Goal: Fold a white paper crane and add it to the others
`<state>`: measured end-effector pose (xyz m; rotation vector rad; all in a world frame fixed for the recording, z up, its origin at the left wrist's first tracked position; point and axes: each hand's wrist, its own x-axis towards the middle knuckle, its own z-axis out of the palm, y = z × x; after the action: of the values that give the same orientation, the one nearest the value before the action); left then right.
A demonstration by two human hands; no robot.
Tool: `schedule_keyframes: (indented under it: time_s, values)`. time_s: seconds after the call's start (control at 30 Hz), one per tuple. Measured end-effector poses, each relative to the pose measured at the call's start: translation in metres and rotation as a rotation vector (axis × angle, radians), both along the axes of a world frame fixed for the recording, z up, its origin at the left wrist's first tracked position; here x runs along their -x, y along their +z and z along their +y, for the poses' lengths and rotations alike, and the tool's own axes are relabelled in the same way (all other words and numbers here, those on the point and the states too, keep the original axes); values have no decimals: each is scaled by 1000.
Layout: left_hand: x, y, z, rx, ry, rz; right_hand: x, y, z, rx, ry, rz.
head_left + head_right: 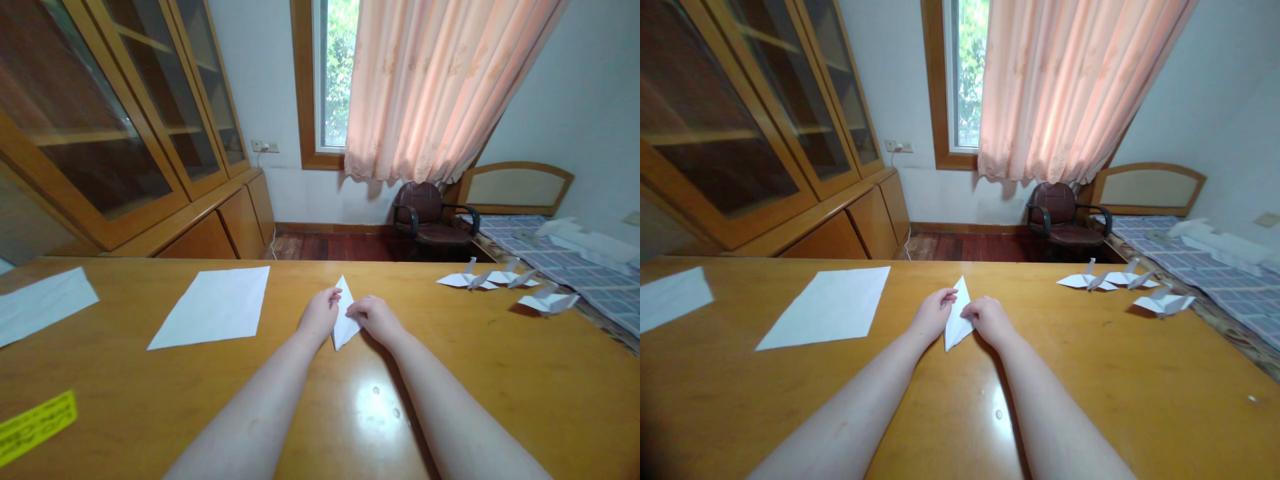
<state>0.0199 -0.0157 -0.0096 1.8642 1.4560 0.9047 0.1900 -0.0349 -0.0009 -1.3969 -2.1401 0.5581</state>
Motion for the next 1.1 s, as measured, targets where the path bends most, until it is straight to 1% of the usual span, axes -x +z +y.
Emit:
schedule_keyframes:
  time_s: [0.07, 0.13, 0.23, 0.3, 0.43, 0.63, 0.73, 0.87, 1.1]
  values:
    - [1, -1, 1, -21, 18, 17, 0, -3, 0, -13, -10, 6]
    - [3, -1, 2, -39, 48, 56, 0, -3, 0, -17, -59, -11]
    - [6, -1, 3, -29, 73, 167, -1, -1, -1, 9, -121, -53]
    - [7, -1, 2, -22, 60, 246, 0, 2, -2, 35, -142, -70]
    - [6, -1, -1, -41, 11, 356, 1, 5, -4, 64, -124, -106]
    - [2, -3, -4, -57, -58, 435, 1, 8, -8, 103, -70, -176]
    - [2, -2, -6, -67, -82, 453, 1, 9, -9, 113, -40, -190]
    - [2, 1, -7, -85, -94, 463, -1, 8, -9, 91, -18, -197]
    - [2, 4, -8, -61, -89, 452, 1, 9, -10, 64, -33, -165]
